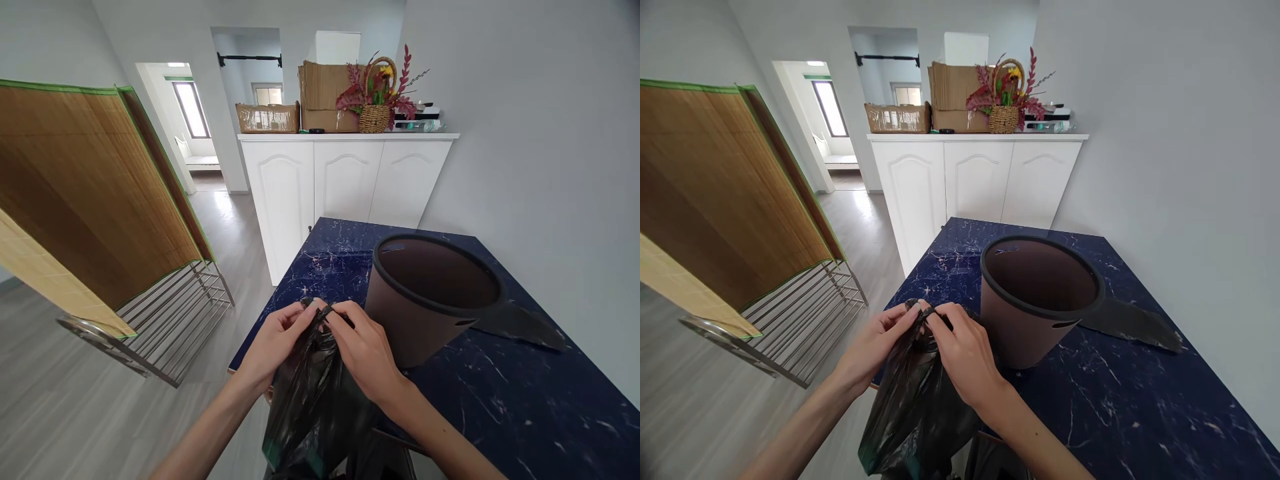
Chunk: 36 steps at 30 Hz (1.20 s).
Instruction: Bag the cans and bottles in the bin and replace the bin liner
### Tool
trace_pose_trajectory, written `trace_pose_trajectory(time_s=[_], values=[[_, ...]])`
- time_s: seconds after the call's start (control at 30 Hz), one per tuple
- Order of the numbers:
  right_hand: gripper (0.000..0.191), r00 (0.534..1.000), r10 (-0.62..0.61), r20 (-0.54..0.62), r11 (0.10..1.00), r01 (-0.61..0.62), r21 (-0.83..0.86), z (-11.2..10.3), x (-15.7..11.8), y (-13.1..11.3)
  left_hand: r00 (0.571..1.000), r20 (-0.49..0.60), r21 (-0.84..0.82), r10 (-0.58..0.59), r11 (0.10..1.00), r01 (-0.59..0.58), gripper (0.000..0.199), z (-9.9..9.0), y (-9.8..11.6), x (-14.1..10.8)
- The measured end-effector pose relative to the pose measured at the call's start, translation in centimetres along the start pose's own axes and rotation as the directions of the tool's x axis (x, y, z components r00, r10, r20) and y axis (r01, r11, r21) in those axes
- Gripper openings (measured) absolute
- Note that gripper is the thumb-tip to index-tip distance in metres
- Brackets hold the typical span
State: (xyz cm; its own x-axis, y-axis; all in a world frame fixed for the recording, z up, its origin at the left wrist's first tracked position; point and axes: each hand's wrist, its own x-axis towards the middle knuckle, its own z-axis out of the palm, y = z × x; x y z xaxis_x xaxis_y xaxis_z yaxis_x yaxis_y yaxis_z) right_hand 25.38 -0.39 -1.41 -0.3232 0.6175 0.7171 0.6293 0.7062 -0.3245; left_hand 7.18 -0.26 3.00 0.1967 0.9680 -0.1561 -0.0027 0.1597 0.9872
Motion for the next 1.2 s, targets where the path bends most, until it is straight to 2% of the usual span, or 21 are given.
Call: trace_pose_trajectory(time_s=[0.1, 0.23, 0.37, 0.47, 0.63, 0.7, 0.87, 0.93, 1.07, 1.2], values=[[0.036, 0.998, -0.062, 0.026, 0.996, 0.060, 0.065, -0.7, -0.5, 0.7, 0.998, -0.058, 0.023, 0.008, 1.000, -0.006, 0.056, 0.0, -0.6, 0.1], [0.028, 0.987, -0.154, 0.053, 0.980, 0.146, 0.132, -1.3, -1.6, 1.2, 0.997, -0.079, 0.058, 0.020, 0.998, -0.015, 0.060, 0.2, -1.2, 0.1], [0.017, 0.998, -0.057, 0.026, 0.994, 0.055, 0.099, -1.2, -2.8, 1.8, 0.997, -0.077, 0.065, 0.022, 0.998, -0.017, 0.063, 0.2, -1.7, 0.1], [0.018, 0.999, -0.007, 0.048, 0.998, 0.003, 0.069, -1.1, -3.4, 2.3, 0.997, -0.075, 0.063, 0.009, 0.998, -0.004, 0.062, 0.1, -2.0, 0.2], [0.003, 0.996, -0.087, -0.004, 0.984, 0.087, 0.153, -1.9, -3.6, 2.5, 0.996, -0.083, 0.067, 0.015, 0.998, -0.009, 0.059, 0.0, -2.4, 0.6], [0.007, 0.992, -0.119, -0.041, 0.979, 0.124, 0.161, -2.4, -3.4, 2.1, 0.996, -0.090, 0.085, 0.029, 0.996, -0.021, 0.059, 0.0, -2.5, 0.6], [0.016, 0.971, -0.154, -0.185, 0.988, 0.156, -0.007, -3.1, -3.3, 1.1, 0.990, -0.118, 0.156, 0.077, 0.986, -0.058, 0.061, 0.0, -2.6, 0.5], [0.019, 0.964, -0.162, -0.211, 0.987, 0.161, -0.022, -3.0, -3.5, 1.0, 0.989, -0.123, 0.171, 0.086, 0.983, -0.064, 0.062, 0.0, -2.6, 0.4], [0.015, 0.977, -0.149, -0.152, 0.988, 0.153, 0.013, -2.8, -4.0, 1.0, 0.988, -0.120, 0.193, 0.093, 0.979, -0.068, 0.061, -0.1, -2.8, 0.4], [0.020, 0.989, -0.121, -0.081, 0.993, 0.121, -0.004, -3.1, -4.7, 0.6, 0.988, -0.119, 0.225, 0.100, 0.972, -0.072, 0.059, -0.3, -2.9, 0.5]])
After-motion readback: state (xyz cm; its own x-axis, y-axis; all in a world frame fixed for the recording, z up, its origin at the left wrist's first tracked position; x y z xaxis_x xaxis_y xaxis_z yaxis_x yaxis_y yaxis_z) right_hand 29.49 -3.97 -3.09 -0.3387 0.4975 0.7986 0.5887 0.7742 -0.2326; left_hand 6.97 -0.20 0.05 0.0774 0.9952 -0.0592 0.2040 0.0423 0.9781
